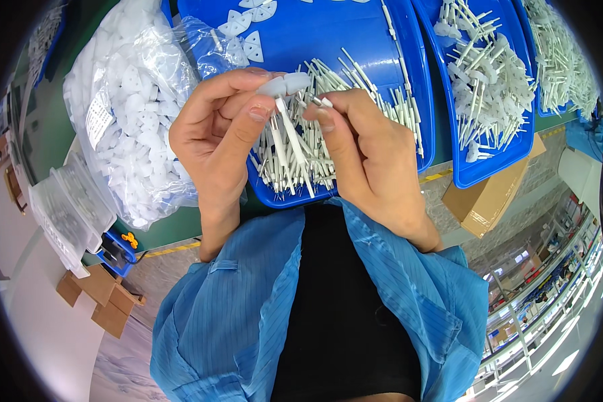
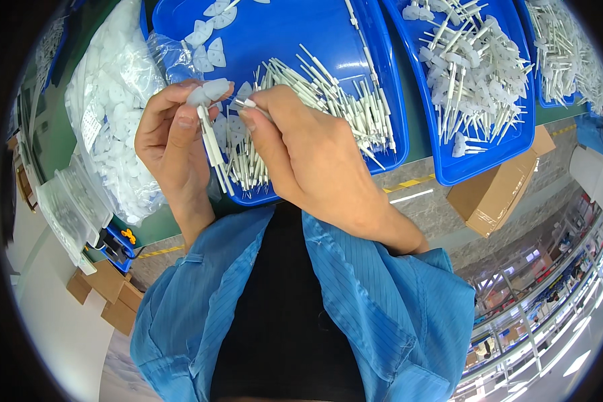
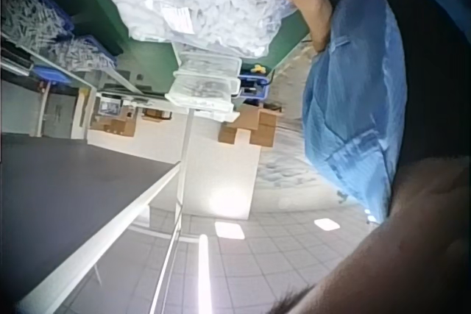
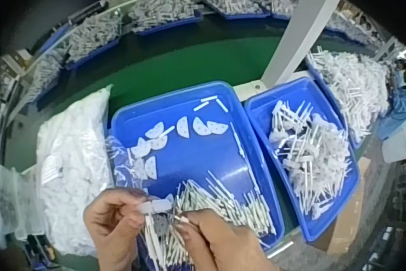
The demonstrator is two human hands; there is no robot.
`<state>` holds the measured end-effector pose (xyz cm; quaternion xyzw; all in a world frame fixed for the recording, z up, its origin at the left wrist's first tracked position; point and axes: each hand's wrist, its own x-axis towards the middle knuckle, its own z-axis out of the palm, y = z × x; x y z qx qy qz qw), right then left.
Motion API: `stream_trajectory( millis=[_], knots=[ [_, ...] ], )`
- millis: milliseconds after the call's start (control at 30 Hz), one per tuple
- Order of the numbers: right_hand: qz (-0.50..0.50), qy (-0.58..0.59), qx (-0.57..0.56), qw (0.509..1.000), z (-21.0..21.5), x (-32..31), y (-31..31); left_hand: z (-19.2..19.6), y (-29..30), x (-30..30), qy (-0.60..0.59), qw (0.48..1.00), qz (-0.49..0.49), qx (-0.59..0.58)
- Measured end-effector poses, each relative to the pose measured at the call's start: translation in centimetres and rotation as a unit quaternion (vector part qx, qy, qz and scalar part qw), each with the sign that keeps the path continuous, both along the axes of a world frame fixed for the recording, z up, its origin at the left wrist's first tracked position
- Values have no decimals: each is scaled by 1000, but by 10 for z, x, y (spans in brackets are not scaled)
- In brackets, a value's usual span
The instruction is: The person repeatedly picks up small white plastic components from blue trays and inserts thin white rods into them. The person handles the parts one at a time, aligning the rod with the component's opening and pushing it in until it is seated. The assembled units are placed back into the tray.
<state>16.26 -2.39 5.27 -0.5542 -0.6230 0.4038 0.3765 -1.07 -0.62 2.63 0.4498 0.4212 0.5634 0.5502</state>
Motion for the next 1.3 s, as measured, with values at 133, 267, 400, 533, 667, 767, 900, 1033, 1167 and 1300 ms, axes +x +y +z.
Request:
stream_trajectory(
  millis=[133, 267, 400, 533, 667, 767, 900, 1033, 1167, 1300],
  knots=[
    [-23, -28, 56, 998, -4, -5, -5, -1, 1, 4, -11, 1000, -24, 11],
    [3, -39, 45, 998, 2, -2, -6, -4, 2, 3, -48, 997, -45, 39],
    [1, 13, -39, 999, 11, 1, -7, -7, 4, 1, -34, 994, -59, 85],
    [13, -7, -42, 999, 14, 4, -8, -7, 2, 4, -44, 993, -59, 96],
    [6, -11, -13, 1000, 13, 1, -6, 0, 3, 3, 49, 987, -74, 137],
    [18, -26, 34, 999, 9, 3, -3, -1, 5, 4, 57, 986, -56, 145],
    [62, -36, 75, 995, 10, 10, -4, -8, 3, 2, 38, 990, -39, 131],
    [39, -61, 86, 994, 11, 5, -6, -10, 2, 4, -45, 994, -36, 93],
    [45, -72, 105, 991, 8, 6, -2, -9, 3, 4, -43, 994, -45, 95],
    [34, -77, 157, 984, -2, 5, 0, -10, 4, 3, 8, 989, -46, 138]
  ],
)
